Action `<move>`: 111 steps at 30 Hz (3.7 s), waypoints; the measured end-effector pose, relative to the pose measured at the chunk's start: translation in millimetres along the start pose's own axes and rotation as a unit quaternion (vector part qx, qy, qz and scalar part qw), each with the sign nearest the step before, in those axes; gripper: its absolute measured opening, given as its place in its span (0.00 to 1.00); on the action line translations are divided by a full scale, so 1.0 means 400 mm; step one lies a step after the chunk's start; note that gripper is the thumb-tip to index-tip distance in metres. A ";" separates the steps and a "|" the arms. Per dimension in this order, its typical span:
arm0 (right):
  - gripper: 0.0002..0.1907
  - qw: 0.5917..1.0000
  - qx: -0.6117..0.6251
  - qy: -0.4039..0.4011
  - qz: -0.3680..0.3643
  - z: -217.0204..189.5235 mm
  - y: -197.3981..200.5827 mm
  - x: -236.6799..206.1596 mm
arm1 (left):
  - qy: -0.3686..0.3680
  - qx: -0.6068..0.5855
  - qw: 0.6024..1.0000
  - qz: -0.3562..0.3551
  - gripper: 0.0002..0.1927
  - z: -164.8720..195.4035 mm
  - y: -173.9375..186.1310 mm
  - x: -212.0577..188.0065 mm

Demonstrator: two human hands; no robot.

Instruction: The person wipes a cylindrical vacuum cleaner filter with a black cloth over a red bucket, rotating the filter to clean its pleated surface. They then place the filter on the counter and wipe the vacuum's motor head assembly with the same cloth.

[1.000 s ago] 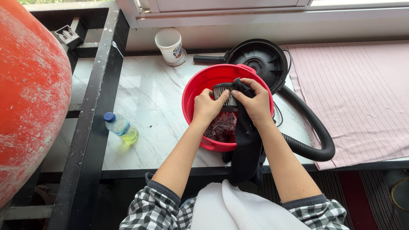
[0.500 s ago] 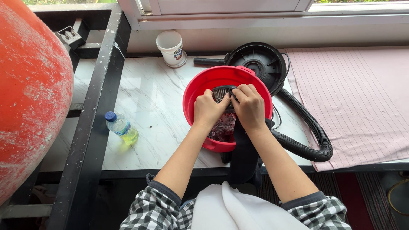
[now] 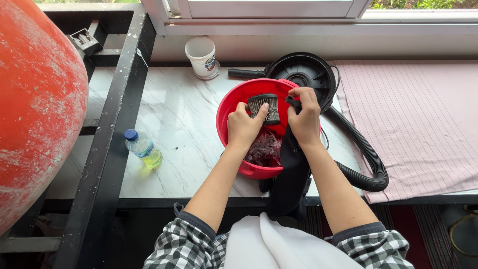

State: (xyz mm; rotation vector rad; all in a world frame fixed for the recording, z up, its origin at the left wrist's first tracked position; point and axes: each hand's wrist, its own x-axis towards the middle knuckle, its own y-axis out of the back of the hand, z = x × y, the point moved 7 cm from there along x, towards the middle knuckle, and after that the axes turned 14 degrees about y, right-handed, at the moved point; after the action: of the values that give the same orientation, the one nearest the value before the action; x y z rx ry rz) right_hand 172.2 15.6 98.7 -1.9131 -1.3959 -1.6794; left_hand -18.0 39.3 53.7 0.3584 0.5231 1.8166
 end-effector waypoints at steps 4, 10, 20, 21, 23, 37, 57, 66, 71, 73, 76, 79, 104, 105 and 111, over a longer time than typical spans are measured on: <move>0.07 0.994 0.015 -0.095 -0.055 0.043 -0.035 -0.016 | 0.053 -0.024 0.998 -0.022 0.38 -0.031 -0.012 0.020; 0.08 0.989 0.071 -0.129 -0.031 0.034 -0.032 -0.026 | 0.059 -0.020 0.996 -0.067 0.34 -0.045 -0.050 0.026; 0.14 0.965 0.171 -0.181 -0.080 0.022 -0.059 -0.018 | -0.003 -0.032 0.993 -0.111 0.37 -0.031 -0.077 0.013; 0.13 0.960 0.185 -0.197 -0.074 0.029 -0.059 -0.022 | -0.002 -0.044 0.992 -0.122 0.38 -0.031 -0.079 0.013; 0.17 0.964 0.201 -0.165 -0.050 0.025 -0.058 -0.021 | 0.003 -0.020 0.992 -0.122 0.41 -0.033 -0.083 0.015; 0.15 0.974 0.162 -0.020 -0.160 -0.028 -0.070 -0.033 | 0.021 -0.016 0.995 -0.093 0.41 -0.057 -0.089 0.040; 0.07 0.950 0.190 -0.089 -0.233 -0.005 -0.105 -0.049 | -0.003 -0.025 0.999 -0.033 0.39 -0.051 -0.066 0.041; 0.09 0.947 0.163 -0.258 -0.103 0.100 -0.075 -0.067 | 0.039 -0.091 0.995 -0.019 0.43 -0.055 -0.031 0.047; 0.13 0.953 0.010 -0.254 -0.168 0.130 -0.069 -0.084 | 0.036 -0.114 0.993 -0.008 0.45 -0.054 -0.022 0.050; 0.19 0.965 -0.050 -0.171 -0.191 0.126 -0.077 -0.078 | 0.027 -0.123 0.992 -0.009 0.45 -0.054 -0.024 0.051; 0.29 0.971 -0.066 -0.110 -0.202 0.129 -0.093 -0.083 | 0.005 -0.143 0.990 -0.001 0.44 -0.048 -0.025 0.051; 0.19 0.970 -0.047 -0.136 -0.198 0.141 -0.091 -0.082 | 0.000 -0.159 0.987 0.009 0.42 -0.047 -0.019 0.048; 0.20 0.975 0.049 0.098 -0.194 -0.184 -0.043 0.003 | 0.136 -0.354 0.909 -0.173 0.38 -0.066 -0.056 0.043; 0.20 0.973 0.037 0.106 -0.203 -0.188 -0.044 0.003 | 0.158 -0.350 0.907 -0.172 0.40 -0.078 -0.061 0.045; 0.19 0.975 0.121 0.048 -0.178 -0.171 -0.043 0.007 | 0.130 -0.350 0.905 -0.203 0.42 -0.073 -0.082 0.063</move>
State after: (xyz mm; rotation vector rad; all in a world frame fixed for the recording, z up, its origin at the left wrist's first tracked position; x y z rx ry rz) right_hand 115.0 -22.3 115.7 -1.4968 -1.8925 -1.6264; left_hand -13.0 66.4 11.1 -0.4631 0.0818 1.5217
